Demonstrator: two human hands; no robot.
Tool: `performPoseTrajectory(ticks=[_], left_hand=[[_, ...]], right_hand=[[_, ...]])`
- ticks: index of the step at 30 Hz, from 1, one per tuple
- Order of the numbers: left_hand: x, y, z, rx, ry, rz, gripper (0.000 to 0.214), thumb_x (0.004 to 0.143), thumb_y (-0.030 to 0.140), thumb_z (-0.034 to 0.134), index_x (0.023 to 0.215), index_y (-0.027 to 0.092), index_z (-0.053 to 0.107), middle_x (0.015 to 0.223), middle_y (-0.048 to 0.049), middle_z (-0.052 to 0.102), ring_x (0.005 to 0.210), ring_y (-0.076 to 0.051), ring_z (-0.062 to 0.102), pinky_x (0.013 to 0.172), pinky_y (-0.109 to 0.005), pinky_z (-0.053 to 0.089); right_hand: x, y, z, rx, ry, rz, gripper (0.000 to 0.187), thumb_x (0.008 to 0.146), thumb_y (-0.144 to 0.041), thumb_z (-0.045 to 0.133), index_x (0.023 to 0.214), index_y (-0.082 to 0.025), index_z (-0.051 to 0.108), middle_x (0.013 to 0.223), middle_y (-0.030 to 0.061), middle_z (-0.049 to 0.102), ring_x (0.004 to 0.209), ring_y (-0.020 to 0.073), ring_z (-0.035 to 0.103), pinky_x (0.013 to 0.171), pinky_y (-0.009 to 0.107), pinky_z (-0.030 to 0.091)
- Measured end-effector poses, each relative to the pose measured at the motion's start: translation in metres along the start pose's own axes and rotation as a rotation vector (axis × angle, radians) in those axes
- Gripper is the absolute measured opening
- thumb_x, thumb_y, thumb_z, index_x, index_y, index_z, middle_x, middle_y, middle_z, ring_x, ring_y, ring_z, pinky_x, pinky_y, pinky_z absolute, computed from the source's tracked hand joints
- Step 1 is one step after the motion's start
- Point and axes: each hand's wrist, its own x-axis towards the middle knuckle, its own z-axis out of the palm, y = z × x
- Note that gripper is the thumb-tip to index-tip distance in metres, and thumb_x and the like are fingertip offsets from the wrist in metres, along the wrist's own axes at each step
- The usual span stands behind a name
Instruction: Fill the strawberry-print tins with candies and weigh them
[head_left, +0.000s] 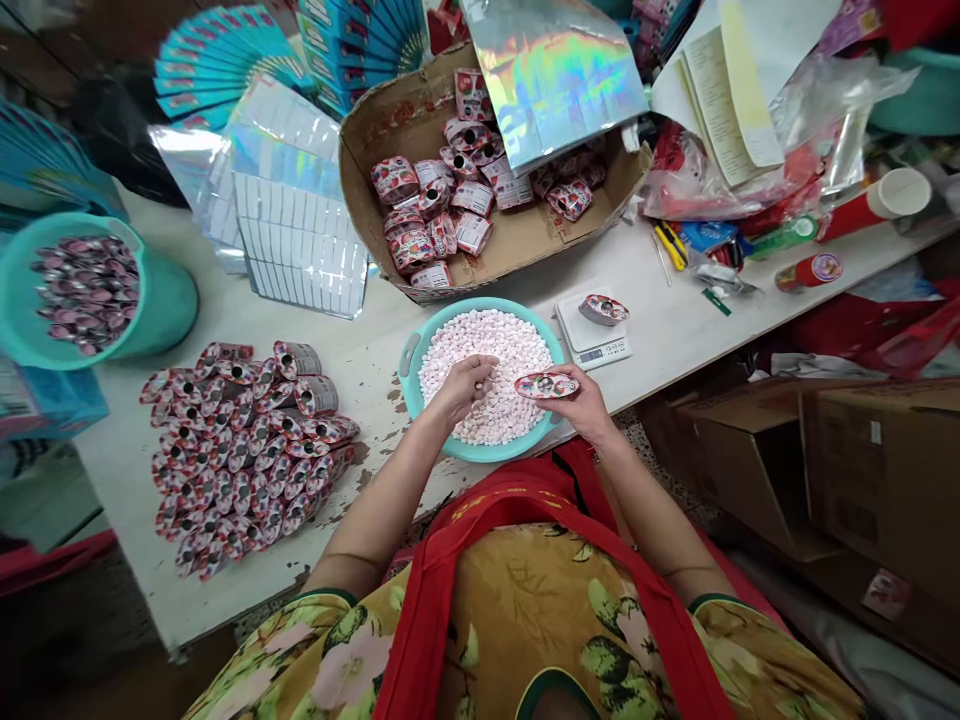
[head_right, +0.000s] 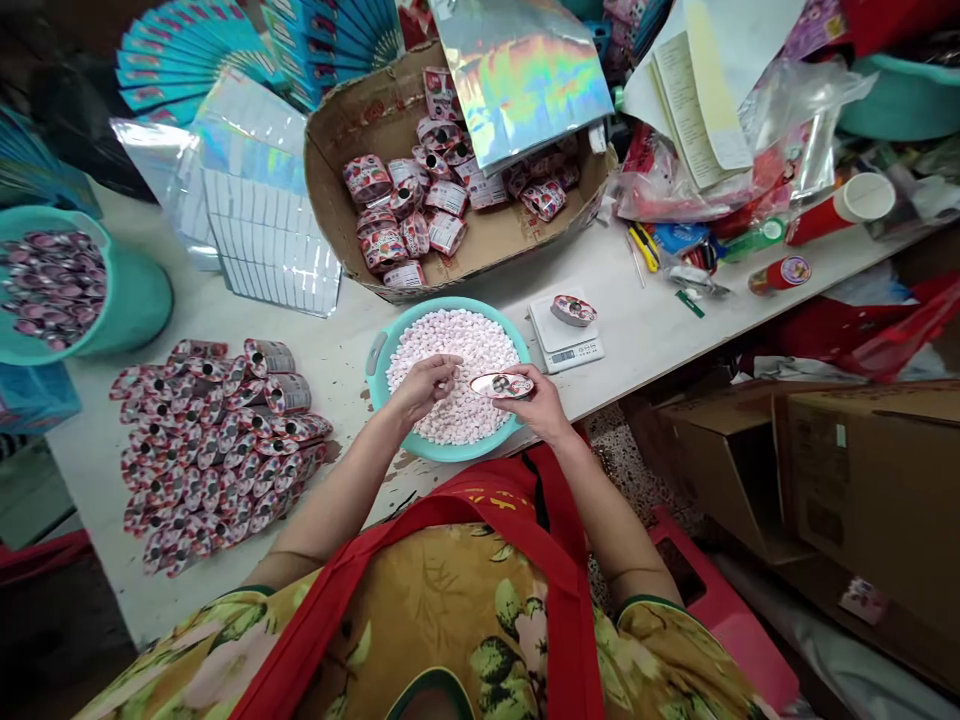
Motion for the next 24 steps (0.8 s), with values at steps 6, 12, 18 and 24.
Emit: performPoseTrajectory(ticks=[6,12,18,24], left_hand=[[-0.023,0.025,0.011,0.418,-0.140,0.256,0.020,0.083,0.032,0.067,0.093,0.016,0.062,0.066,0.0031,0.054,0.054,-0.007,0.039,0.051,-0.021,0.029],[-0.038,0.034,0.028,0.711,-0.265,0.436,0.022,0.090,0.037,0.060,0.089,0.016,0.066,0.085,-0.0028,0.066,0.080,-0.014,0.056,0.075,-0.027,0.042],[-0.045,0.030,0.036,0.831,-0.264,0.438,0.023,0.092,0.039,0.055,0.089,0.017,0.064,0.080,-0.0012,0.064,0.076,-0.015,0.053,0.072,-0.028,0.039],[-0.040,0.026,0.027,0.638,-0.266,0.420,0.024,0.092,0.038,0.055,0.095,0.016,0.063,0.083,-0.0019,0.063,0.074,-0.013,0.052,0.070,-0.026,0.040]], right_hand=[[-0.001,0.007,0.002,-0.044,0.084,-0.011,0.057,0.049,-0.039,0.094,0.096,-0.023,0.066,0.091,-0.0003,0.069,0.084,0.0190,0.064,0.080,0.031,0.051],[-0.004,0.006,0.012,-0.096,0.082,-0.054,0.055,0.052,-0.044,0.092,0.095,-0.022,0.067,0.097,0.0017,0.070,0.091,0.0211,0.065,0.085,0.033,0.052],[-0.004,0.008,0.017,-0.085,0.080,-0.057,0.052,0.053,-0.039,0.091,0.095,-0.021,0.068,0.097,0.0017,0.071,0.090,0.0209,0.066,0.087,0.034,0.051],[-0.003,0.008,0.019,-0.078,0.092,-0.045,0.053,0.052,-0.040,0.092,0.095,-0.021,0.067,0.092,0.0010,0.071,0.086,0.0206,0.065,0.082,0.033,0.051]])
